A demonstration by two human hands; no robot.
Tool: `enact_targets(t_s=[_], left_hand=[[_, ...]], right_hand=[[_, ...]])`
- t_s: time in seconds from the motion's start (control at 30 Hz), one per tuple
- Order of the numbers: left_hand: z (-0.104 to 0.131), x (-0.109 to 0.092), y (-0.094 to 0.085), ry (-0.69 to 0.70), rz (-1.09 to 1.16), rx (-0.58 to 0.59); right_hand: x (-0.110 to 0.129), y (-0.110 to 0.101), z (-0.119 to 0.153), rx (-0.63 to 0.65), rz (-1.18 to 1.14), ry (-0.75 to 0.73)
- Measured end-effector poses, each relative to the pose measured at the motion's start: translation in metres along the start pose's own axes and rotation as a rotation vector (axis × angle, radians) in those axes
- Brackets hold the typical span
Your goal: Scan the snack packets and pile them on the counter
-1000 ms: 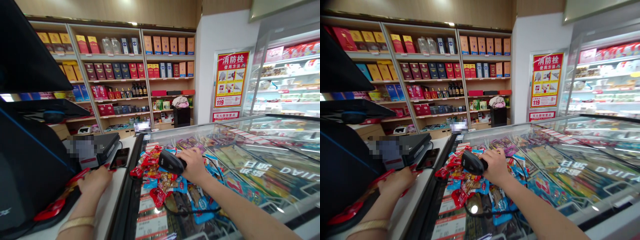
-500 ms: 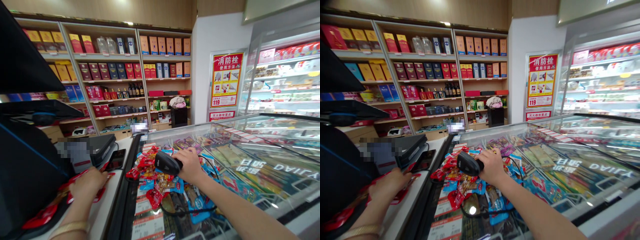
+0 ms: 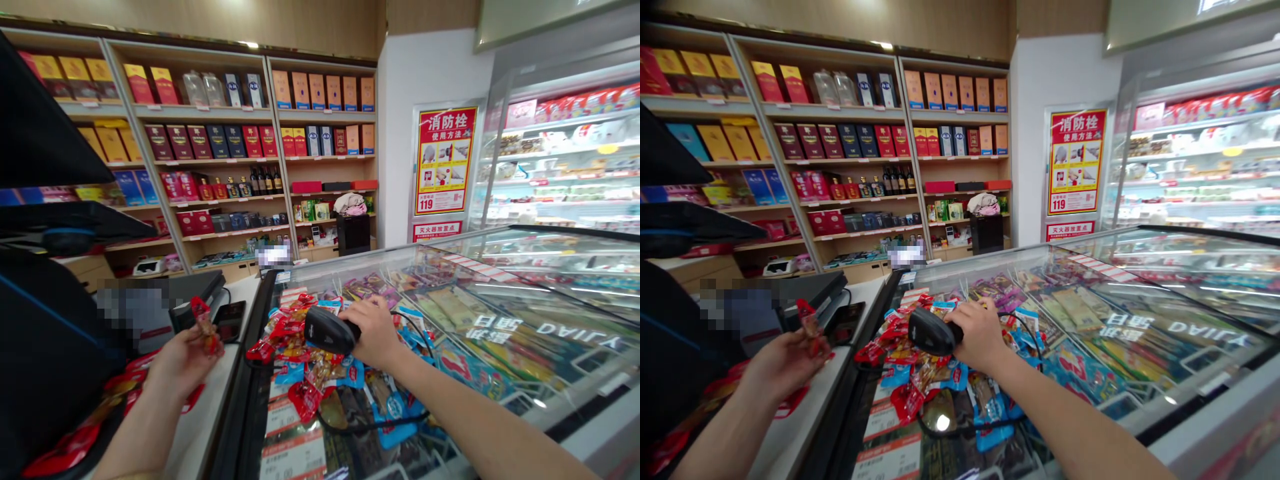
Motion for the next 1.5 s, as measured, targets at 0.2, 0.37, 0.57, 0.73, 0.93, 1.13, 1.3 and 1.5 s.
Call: enact_targets(t_s=[0.2, 0.37, 0.57, 0.73, 0.93, 1.13, 1.3, 1.5], left_hand=[[0.033, -0.002, 0.029, -0.163, 0.394, 0.115], [0.033, 0.004, 0.04, -0.047, 0.174, 0.031], [0.03, 0.016, 0.045, 0.051, 0.058, 0.036], [0.032, 0.025, 0.049, 0.017, 0.034, 0.124], [0.031, 0.032, 0.052, 0.041, -0.004, 0.115], [0.029, 0.034, 0.052, 0.079, -0.014, 0.162], [0.033, 0.036, 0.053, 0.042, -0.011, 0.176], [0.032, 0.035, 0.053, 0.036, -0.002, 0.194]], right_hand=[[0.0, -0.001, -0.001, 0.023, -0.034, -0.013], [0.0, -0.004, -0.003, 0.016, -0.06, -0.019], [0.007, -0.009, -0.006, 0.066, -0.048, -0.049], [0.014, -0.008, -0.005, 0.114, -0.062, -0.087], [0.016, -0.008, -0.005, 0.136, -0.102, -0.074], [0.015, -0.006, -0.005, 0.168, -0.096, -0.063], [0.016, -0.006, -0.005, 0.202, -0.072, -0.041], [0.014, -0.005, -0.005, 0.175, -0.087, 0.003]])
Point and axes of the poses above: each hand's wrist, its own z-axis away from the middle knuckle, its own y-axis out of the palm, x = y × z, the point moved 2 cm from there along -z, towards the middle knuckle, and after that the axes turned 4 degrees about z, right-handed, at the moved point
